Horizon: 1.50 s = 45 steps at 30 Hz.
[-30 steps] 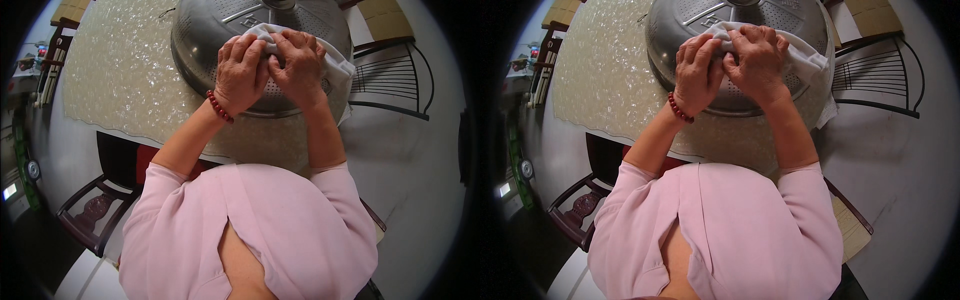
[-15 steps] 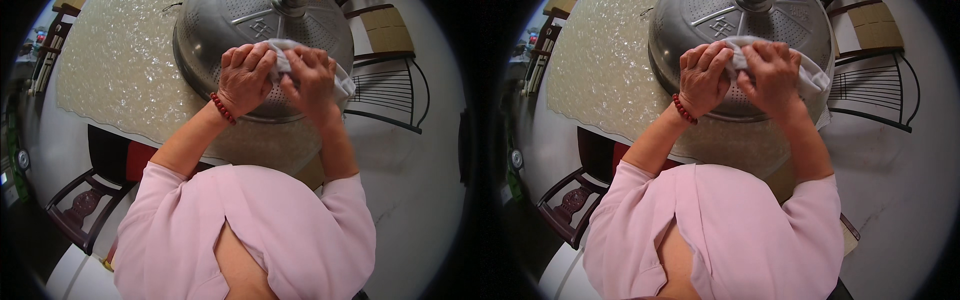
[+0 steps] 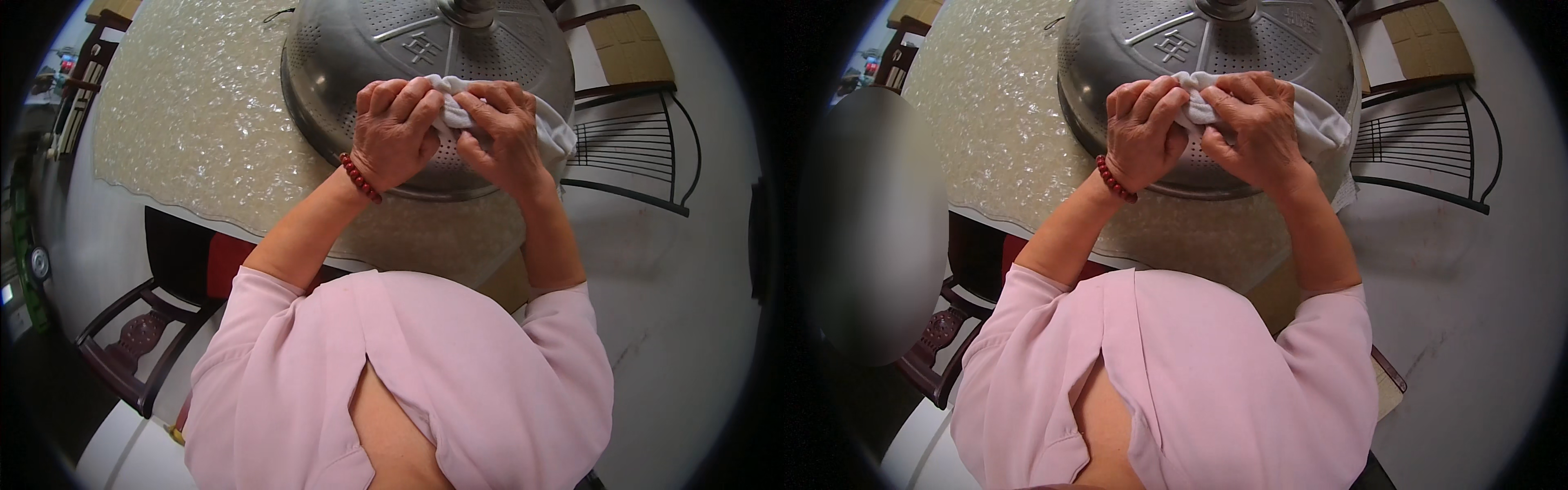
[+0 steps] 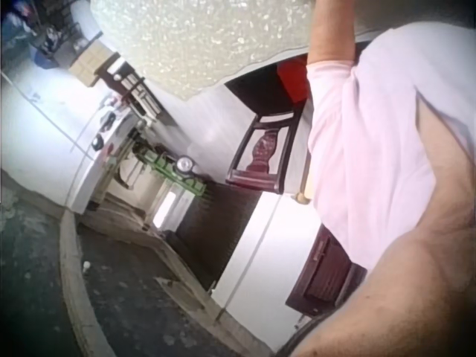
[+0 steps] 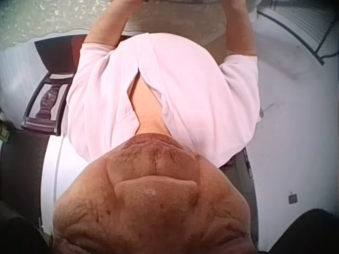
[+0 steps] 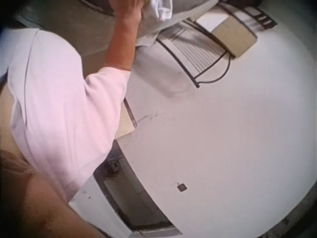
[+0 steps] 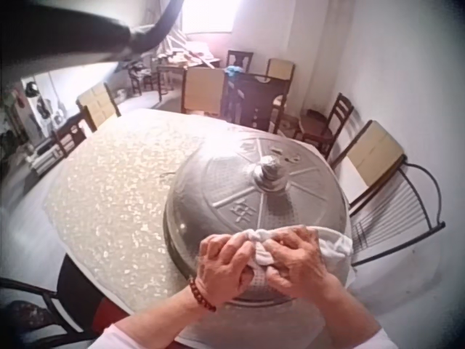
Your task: The person wipes the wooden armrest of a dining chair with a white cloth. They then move to a round dining table and wipe the surface of a large metal food cover placed on top of the table. The person uses the cloth to clean the top and sides of the metal cover.
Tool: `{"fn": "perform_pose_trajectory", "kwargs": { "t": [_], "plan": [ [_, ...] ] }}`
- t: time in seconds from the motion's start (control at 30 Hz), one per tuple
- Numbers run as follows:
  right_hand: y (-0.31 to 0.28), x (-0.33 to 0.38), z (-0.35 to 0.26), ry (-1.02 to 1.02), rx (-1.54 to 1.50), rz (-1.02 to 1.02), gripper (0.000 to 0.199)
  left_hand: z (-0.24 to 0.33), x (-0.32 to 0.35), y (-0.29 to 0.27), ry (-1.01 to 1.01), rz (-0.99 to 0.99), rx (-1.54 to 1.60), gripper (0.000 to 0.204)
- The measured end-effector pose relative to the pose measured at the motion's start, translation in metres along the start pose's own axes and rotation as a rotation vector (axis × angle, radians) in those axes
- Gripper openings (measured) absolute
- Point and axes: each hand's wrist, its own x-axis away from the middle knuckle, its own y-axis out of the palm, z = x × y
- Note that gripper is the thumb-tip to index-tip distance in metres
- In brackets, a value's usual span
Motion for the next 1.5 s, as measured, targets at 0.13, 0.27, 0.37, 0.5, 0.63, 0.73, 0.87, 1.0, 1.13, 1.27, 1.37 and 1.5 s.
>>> {"fn": "perform_pose_trajectory", "kwargs": {
  "t": [0.13, 0.27, 0.37, 0.5, 0.63, 0.73, 0.87, 1.0, 1.13, 1.27, 1.37, 1.5],
  "plan": [
    [0.003, -0.012, -0.006, 0.115, 0.151, 0.015, 0.040, 0.000, 0.000, 0.002, -0.013, 0.018, 0.002, 0.040],
    [0.007, -0.010, 0.001, 0.013, 0.014, 0.068, 0.038, 0.003, -0.002, -0.002, -0.031, 0.014, 0.005, 0.034],
    [0.002, -0.004, 0.001, -0.019, -0.147, -0.017, 0.035, 0.002, -0.001, -0.004, -0.010, 0.009, 0.036, 0.033],
    [-0.004, -0.001, -0.008, 0.027, -0.106, -0.147, 0.033, 0.000, 0.002, -0.004, 0.023, 0.027, 0.088, 0.033],
    [0.000, -0.003, -0.014, 0.101, 0.098, 0.069, 0.035, -0.002, 0.002, -0.003, 0.014, 0.039, 0.106, 0.033],
    [0.004, -0.010, -0.019, 0.101, 0.117, 0.064, 0.034, -0.001, 0.003, -0.002, -0.001, 0.041, 0.114, 0.033],
    [0.004, -0.010, -0.016, 0.057, -0.024, -0.043, 0.033, -0.004, 0.003, -0.007, 0.001, 0.036, 0.135, 0.033],
    [0.006, -0.007, -0.020, 0.017, -0.122, -0.070, 0.030, -0.004, 0.005, -0.005, -0.002, 0.086, 0.187, 0.033],
    [0.010, -0.041, -0.013, -0.015, 0.027, -0.094, 0.029, -0.003, 0.002, -0.008, -0.075, 0.091, 0.192, 0.036],
    [0.023, -0.067, -0.012, 0.054, 0.189, -0.200, 0.034, -0.006, -0.006, -0.010, -0.136, 0.086, 0.147, 0.038],
    [0.036, -0.078, -0.005, 0.075, 0.048, -0.203, 0.036, -0.016, -0.012, -0.016, -0.127, 0.082, 0.049, 0.036],
    [0.040, -0.087, 0.002, 0.002, -0.026, -0.230, 0.040, -0.029, -0.008, -0.024, -0.196, 0.069, -0.040, 0.038]
  ]
}}
